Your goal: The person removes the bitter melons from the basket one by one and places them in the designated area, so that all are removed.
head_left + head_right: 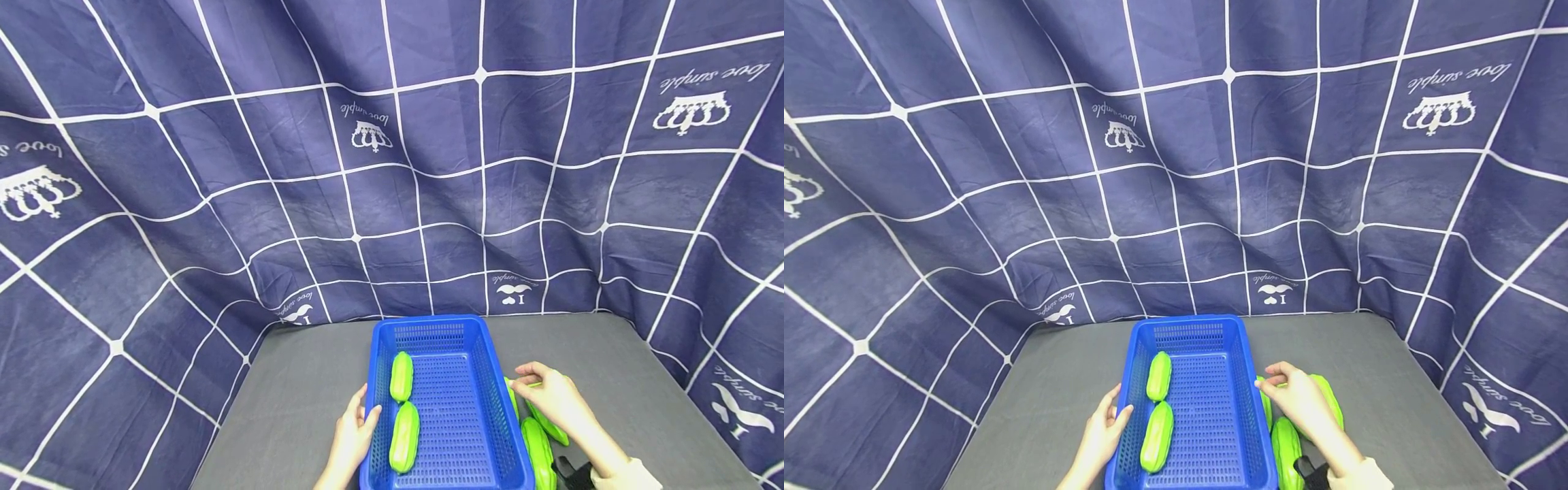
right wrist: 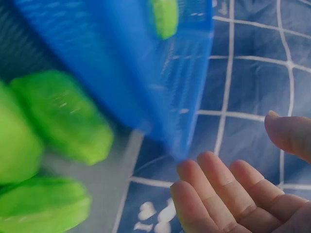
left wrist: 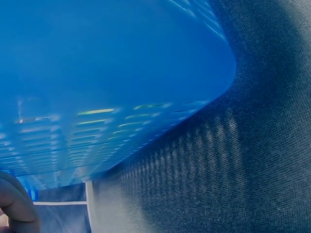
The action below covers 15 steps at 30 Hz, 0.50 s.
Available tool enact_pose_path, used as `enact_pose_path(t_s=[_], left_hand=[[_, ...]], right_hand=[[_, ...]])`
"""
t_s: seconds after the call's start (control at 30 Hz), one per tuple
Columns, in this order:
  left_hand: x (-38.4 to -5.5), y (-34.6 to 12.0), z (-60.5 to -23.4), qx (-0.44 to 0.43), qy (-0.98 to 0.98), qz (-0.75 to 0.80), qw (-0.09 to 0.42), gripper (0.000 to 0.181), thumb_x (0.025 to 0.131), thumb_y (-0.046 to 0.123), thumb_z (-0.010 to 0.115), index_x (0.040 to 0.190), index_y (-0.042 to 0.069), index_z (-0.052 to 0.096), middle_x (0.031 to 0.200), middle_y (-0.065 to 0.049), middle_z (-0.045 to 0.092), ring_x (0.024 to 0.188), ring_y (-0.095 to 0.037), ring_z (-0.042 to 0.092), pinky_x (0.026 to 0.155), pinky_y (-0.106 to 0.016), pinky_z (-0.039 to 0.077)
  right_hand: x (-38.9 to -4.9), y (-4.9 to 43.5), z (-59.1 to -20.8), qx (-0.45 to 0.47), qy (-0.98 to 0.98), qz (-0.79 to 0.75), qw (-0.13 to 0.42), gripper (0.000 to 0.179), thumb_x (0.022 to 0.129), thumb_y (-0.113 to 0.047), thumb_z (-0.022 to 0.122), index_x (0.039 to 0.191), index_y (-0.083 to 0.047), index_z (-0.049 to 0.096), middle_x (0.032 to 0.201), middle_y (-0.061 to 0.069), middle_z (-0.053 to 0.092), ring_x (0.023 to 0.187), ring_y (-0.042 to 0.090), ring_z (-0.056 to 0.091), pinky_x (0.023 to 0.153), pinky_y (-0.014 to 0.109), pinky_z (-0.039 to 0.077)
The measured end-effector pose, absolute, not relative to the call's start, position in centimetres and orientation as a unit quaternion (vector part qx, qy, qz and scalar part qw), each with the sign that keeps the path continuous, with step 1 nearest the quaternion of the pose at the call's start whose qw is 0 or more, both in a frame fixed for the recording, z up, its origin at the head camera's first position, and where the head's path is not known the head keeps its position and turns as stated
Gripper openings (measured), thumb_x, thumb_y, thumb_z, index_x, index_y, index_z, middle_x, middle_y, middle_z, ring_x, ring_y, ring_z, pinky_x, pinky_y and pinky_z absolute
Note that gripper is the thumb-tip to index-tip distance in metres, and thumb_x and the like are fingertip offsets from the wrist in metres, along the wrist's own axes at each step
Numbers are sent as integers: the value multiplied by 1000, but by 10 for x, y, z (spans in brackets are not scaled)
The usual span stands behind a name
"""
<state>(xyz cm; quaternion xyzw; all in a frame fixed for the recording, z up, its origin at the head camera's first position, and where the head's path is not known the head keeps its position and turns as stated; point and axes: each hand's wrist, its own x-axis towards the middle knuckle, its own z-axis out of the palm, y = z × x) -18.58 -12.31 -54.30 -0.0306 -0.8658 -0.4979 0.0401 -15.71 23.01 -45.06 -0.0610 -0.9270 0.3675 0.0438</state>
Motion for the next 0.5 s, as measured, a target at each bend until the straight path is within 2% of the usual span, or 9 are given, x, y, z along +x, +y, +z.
enact_pose_path(t_s=[0.2,0.3,0.5], left_hand=[[-187,-123,-542,-29,-866,-496,51,55,93,20,67,139,-2,49,71,0,58,56,-1,49,57,-22,43],[-187,-123,-542,-28,-865,-498,56,54,92,20,67,139,-2,50,71,0,58,55,-1,49,57,-21,43],[-186,-122,-543,-28,-867,-494,53,54,93,21,67,139,-1,49,71,0,58,56,-1,49,57,-21,43]], right_hand=[[-175,202,-431,-34,-908,415,51,35,85,-29,75,108,-2,70,95,8,75,90,24,71,80,40,53],[-185,189,-424,-26,-905,420,56,33,85,-30,75,107,-5,70,96,8,75,92,24,71,81,40,54],[-207,165,-419,-9,-886,462,43,31,86,-26,74,107,-3,70,95,11,75,81,20,71,71,32,54]])
